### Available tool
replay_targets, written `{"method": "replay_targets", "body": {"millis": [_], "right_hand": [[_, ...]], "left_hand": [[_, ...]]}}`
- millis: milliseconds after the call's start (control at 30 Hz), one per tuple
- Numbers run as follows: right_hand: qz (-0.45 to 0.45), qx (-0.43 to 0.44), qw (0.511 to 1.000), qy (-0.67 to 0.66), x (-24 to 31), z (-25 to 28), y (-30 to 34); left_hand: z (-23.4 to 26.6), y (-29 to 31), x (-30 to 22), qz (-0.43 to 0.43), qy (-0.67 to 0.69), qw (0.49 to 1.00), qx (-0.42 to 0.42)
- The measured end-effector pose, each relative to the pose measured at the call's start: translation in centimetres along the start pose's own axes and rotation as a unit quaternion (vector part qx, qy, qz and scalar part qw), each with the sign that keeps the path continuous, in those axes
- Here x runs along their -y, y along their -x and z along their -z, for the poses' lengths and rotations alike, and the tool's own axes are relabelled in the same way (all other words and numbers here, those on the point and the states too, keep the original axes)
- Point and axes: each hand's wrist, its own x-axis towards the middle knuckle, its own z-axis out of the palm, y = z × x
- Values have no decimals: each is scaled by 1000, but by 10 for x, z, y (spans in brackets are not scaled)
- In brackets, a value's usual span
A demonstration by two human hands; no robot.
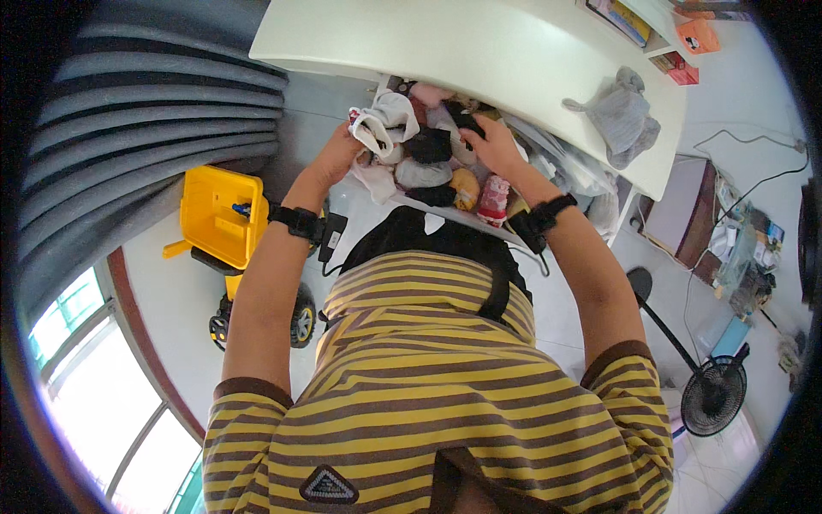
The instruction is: The person wipes a tabletop with a cloth, applies spray to the cloth to wipe perfume bottles, and then organizes a wallet, a phone case, and various socks into two different drawers.
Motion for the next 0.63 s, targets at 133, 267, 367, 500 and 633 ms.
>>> {"method": "replay_targets", "body": {"millis": [133, 267, 367, 500, 633], "right_hand": [[-184, 46, 910, -369, -2, 25, 29], [-213, 40, 820, -529, 0, 37, 50], [-194, 54, 807, -555, -14, 38, 60], [-151, 69, 799, -578, -18, 43, 71], [-200, 59, 824, -527, -24, 34, 78]], "left_hand": [[-28, -2, -10, 7, -63, 997, -46], [-36, -17, -10, -16, -127, 992, -9], [-62, -22, -27, -21, -192, 981, 5], [-83, -22, -41, -28, -323, 946, 26], [-71, -25, -30, -14, -255, 967, -3]]}}
